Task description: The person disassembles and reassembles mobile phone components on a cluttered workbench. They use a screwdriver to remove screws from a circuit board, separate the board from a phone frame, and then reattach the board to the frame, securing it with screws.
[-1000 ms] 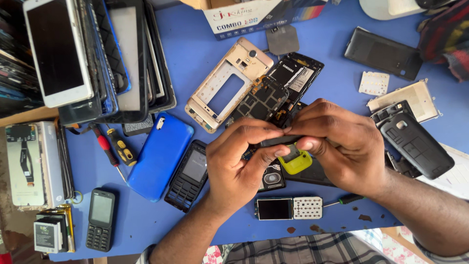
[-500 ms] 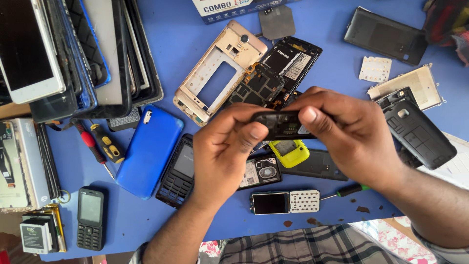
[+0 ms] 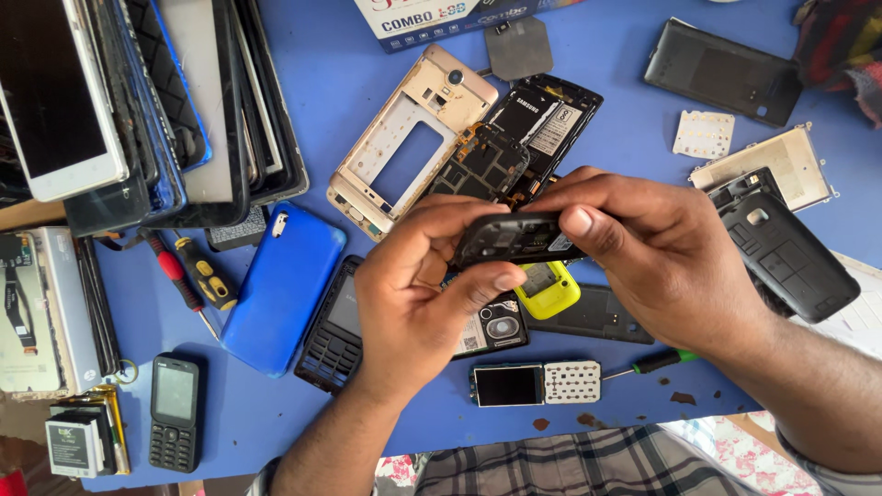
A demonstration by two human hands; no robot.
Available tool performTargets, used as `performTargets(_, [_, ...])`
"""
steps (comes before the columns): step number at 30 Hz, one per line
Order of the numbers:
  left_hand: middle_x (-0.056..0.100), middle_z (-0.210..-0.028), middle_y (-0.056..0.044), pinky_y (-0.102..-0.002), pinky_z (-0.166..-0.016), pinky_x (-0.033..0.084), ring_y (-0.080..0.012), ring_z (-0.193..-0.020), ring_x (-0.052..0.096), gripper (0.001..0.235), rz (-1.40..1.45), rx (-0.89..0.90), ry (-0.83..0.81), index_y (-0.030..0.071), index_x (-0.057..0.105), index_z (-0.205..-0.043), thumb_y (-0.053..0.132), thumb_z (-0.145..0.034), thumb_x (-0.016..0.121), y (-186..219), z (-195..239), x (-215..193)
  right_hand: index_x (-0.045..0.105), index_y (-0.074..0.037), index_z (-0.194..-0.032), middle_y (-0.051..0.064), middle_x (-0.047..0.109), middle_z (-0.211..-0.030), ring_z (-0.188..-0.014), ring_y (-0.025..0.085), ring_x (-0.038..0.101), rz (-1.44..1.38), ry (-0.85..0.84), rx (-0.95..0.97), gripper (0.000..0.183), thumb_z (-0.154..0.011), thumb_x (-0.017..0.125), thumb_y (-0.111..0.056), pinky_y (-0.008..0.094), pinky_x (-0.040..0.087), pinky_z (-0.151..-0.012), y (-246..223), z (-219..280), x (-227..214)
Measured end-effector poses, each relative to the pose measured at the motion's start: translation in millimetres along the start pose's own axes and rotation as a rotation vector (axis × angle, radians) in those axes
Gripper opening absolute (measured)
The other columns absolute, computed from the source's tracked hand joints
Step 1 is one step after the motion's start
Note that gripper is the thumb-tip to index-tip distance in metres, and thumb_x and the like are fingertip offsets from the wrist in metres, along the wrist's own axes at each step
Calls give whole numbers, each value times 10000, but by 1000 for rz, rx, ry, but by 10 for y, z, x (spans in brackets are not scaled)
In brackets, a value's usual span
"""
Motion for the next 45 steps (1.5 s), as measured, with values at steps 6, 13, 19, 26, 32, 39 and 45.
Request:
performTargets(6, [637, -1239, -137, -269, -998, 624, -154, -1128, 697, 207, -68, 56, 8, -49, 631, -1221, -59, -1035, 721, 44, 27, 6, 721, 13, -1198, 116, 714, -1217, -1068, 149, 656, 48, -38, -50, 285, -1059, 584, -195, 298, 538, -909, -30, 22, 13])
performTargets(13, [677, -1178, -54, -326, -955, 628, -207, -1079, 702, 218, -361, 395, -130, 58, 678, -1100, -36, -926, 770, 345, -3, 67, 742, -46, -1133, 122, 663, -1351, -1292, 248, 654, 155, -130, -359, 228, -1009, 665, -221, 370, 578, -1092, -394, 68, 87])
performTargets(19, [692, -1120, -36, -387, -895, 571, -244, -1094, 698, 250, -766, 660, -137, 104, 680, -1085, 60, -903, 848, 605, 75, 264, 731, -124, -1065, 161, 586, -1361, -1331, 336, 558, 513, -64, -758, 339, -811, 796, -339, 505, 444, -1173, -753, 81, 127])
performTargets(26, [681, -1084, -66, -381, -845, 593, -241, -1045, 688, 248, -850, 745, -94, 26, 677, -1084, 41, -914, 857, 538, 131, 304, 728, -115, -1026, 81, 706, -1128, -1117, 256, 702, 572, -102, -963, 366, -789, 867, -356, 562, 461, -1099, -795, 187, 205])
performTargets(32, [678, -1093, -85, -391, -844, 585, -246, -1025, 691, 233, -881, 803, -151, 5, 669, -1095, 39, -948, 847, 521, 156, 330, 671, -47, -993, 95, 682, -1035, -1012, 274, 695, 435, -174, -910, 312, -811, 847, -230, 431, 597, -916, -814, 181, 247])
performTargets(39, [685, -1082, -88, -403, -843, 585, -245, -1011, 699, 149, -899, 837, -151, 12, 681, -1099, 83, -990, 754, 531, 183, 321, 662, -30, -969, 74, 670, -997, -992, 261, 697, 411, -155, -923, 281, -821, 831, -199, 404, 619, -887, -785, 187, 260])
performTargets(45, [689, -1073, -96, -402, -843, 602, -251, -1015, 716, 148, -893, 841, -142, -6, 672, -1109, 83, -1009, 735, 521, 196, 339, 669, -26, -956, 73, 663, -978, -972, 254, 708, 431, -129, -900, 237, -833, 808, -174, 399, 609, -879, -727, 223, 287])
Point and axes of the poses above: each hand's wrist, its own z-axis away from the middle knuckle, its own x-axis out of the palm, y = z × x, the point moved 6 cm from there along -z, towards the middle knuckle
